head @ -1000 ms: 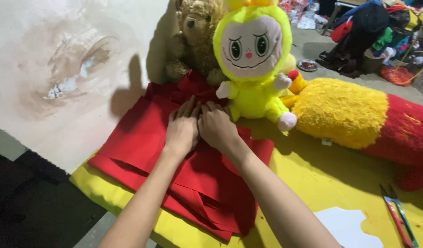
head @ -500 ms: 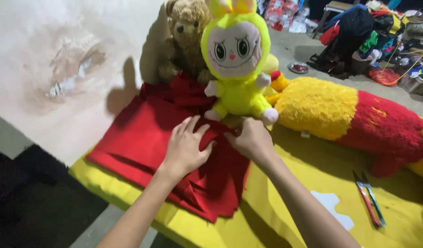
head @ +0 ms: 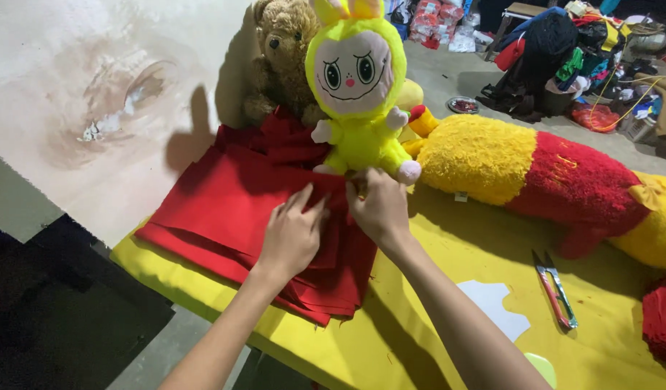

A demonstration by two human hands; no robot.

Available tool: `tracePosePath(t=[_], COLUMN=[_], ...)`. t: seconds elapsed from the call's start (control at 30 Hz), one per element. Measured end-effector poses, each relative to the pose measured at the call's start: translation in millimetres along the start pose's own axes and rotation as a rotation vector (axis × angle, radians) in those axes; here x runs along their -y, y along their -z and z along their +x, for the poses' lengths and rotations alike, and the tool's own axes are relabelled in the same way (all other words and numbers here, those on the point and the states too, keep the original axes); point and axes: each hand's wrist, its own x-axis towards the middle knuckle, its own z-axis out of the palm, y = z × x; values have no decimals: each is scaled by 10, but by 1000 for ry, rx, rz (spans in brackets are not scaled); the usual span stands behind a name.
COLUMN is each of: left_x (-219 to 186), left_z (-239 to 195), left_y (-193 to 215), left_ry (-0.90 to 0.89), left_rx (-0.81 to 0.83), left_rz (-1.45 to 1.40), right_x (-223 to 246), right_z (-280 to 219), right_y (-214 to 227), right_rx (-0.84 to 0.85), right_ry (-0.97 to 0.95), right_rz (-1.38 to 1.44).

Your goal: The person places a white paper template onto a red fabric sheet and traces its outline using a yellow marker. They then use scissors to cut the red fabric along the traced lines, creating a shaped piece.

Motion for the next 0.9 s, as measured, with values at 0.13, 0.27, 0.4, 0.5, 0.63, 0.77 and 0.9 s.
tracePosePath(t=[0.13, 0.27, 0.4, 0.5, 0.63, 0.77, 0.9], left_x=[-316, -802, -1221, -1294, -1532, -1923, -2159], left_z=[44, 56, 143, 208, 155, 118, 217], left_y=[370, 525, 561, 380, -43, -396, -617], left_ry=[-8, -81, -163, -90, 9, -65, -198], left_rx=[-135, -156, -171, -59, 316, 499, 432], left_rz=[-151, -221, -481, -253, -79, -1, -7], right_x=[521, 540, 110, -499, -1292, -1659, -1781], right_z=[22, -72, -272, -616, -1156, -1623, -1909], right_y=[564, 1106, 1648, 2140, 2729, 3109, 3341], right_rx=[124, 374, 329, 240, 205, 232, 358], right_ry=[-452, -621, -652, -673, -794, -833, -795], right_rz=[559, 982, 935, 962, 803, 336, -290])
